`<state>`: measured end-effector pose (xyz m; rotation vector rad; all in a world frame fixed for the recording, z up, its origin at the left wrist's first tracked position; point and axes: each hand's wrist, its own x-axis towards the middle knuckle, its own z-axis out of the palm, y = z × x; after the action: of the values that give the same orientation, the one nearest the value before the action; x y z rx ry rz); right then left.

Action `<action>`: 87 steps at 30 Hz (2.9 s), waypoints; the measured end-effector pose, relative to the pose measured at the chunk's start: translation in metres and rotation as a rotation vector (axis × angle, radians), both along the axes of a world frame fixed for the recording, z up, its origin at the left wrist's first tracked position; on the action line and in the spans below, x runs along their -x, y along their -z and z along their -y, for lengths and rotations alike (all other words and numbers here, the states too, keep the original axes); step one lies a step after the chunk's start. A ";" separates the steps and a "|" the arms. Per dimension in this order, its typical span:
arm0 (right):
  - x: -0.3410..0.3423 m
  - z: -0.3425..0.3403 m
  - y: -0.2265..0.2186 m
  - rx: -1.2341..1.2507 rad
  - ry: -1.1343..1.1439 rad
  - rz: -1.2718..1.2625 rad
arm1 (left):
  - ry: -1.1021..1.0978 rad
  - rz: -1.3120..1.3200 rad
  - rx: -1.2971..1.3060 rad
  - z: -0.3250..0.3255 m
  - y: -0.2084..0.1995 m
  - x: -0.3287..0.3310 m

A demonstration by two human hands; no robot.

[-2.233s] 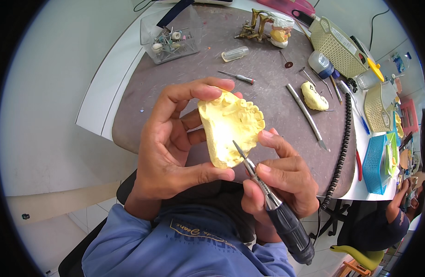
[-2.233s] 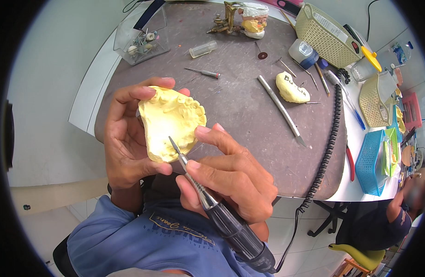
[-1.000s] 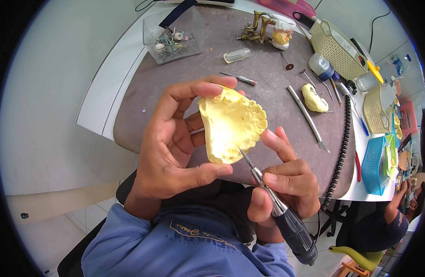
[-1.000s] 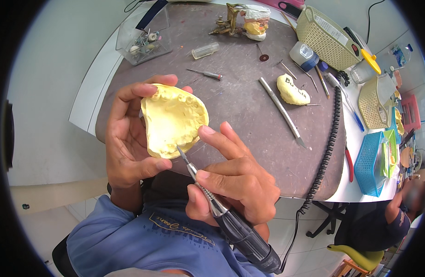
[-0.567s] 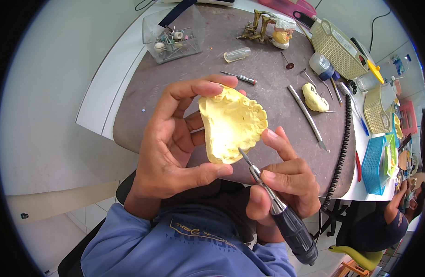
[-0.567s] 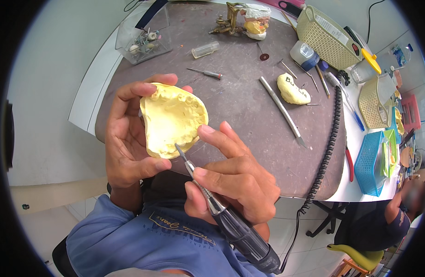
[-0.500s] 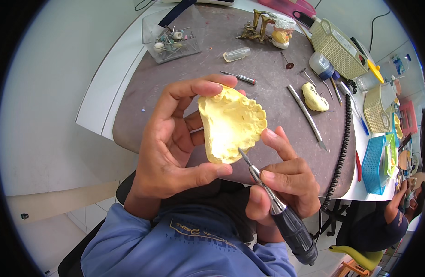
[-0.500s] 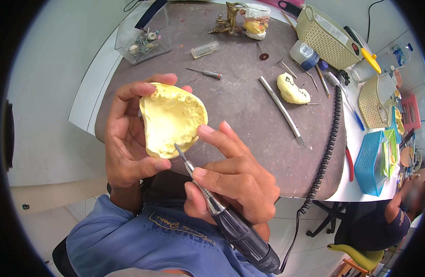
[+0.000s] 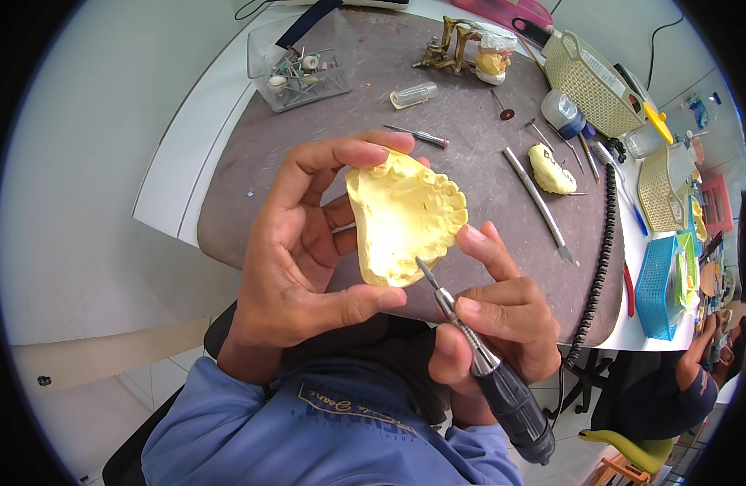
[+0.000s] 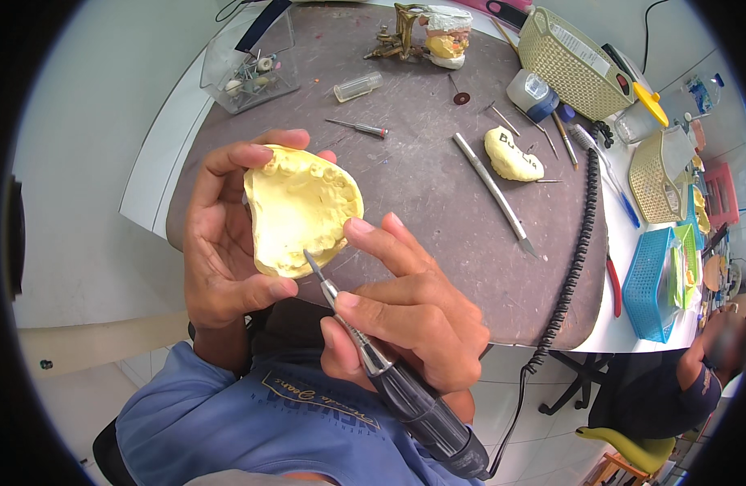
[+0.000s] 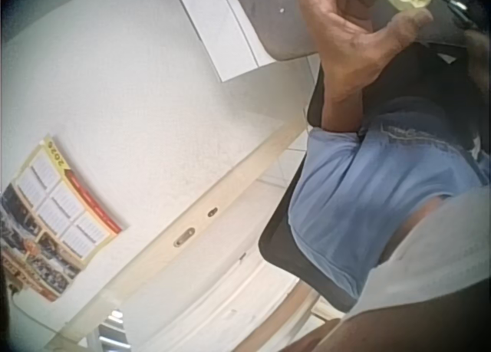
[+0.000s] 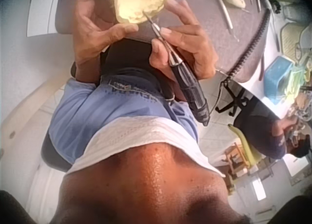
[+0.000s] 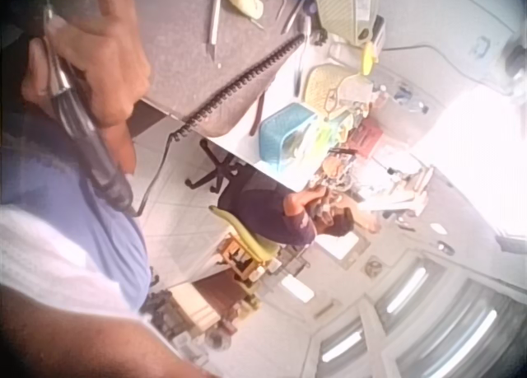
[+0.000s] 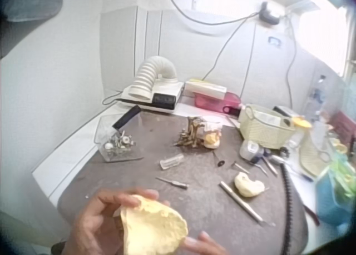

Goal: The person selects a rotary tool bit from a container and attaches it to a handpiece, then uses the tool to refine and smooth the edges of a yellow dental mold.

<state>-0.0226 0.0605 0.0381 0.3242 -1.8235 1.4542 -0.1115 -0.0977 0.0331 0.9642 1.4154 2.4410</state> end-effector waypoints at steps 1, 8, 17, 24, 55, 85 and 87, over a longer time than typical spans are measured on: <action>0.000 -0.001 -0.001 -0.016 0.005 0.007 | 0.001 0.001 0.001 0.000 0.000 0.000; 0.000 -0.003 0.004 0.008 -0.036 -0.035 | -0.016 0.014 -0.009 -0.001 -0.003 -0.003; 0.002 -0.006 0.000 0.058 -0.099 -0.142 | -0.026 0.021 0.248 -0.002 -0.019 0.001; 0.006 0.002 0.002 0.091 -0.098 -0.138 | 0.198 0.296 0.271 -0.012 -0.026 -0.001; 0.004 -0.012 0.009 0.140 0.029 -0.223 | 0.015 -0.165 0.486 -0.019 -0.019 -0.012; -0.005 -0.013 0.004 -0.008 0.028 -0.026 | 0.009 -0.106 0.516 -0.019 -0.022 -0.014; -0.005 -0.014 0.004 -0.018 0.024 -0.020 | -0.001 -0.109 0.514 -0.019 -0.020 -0.014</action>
<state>-0.0174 0.0742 0.0340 0.3234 -1.8192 1.4142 -0.0973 -0.0784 0.0531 0.9707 1.9400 1.8864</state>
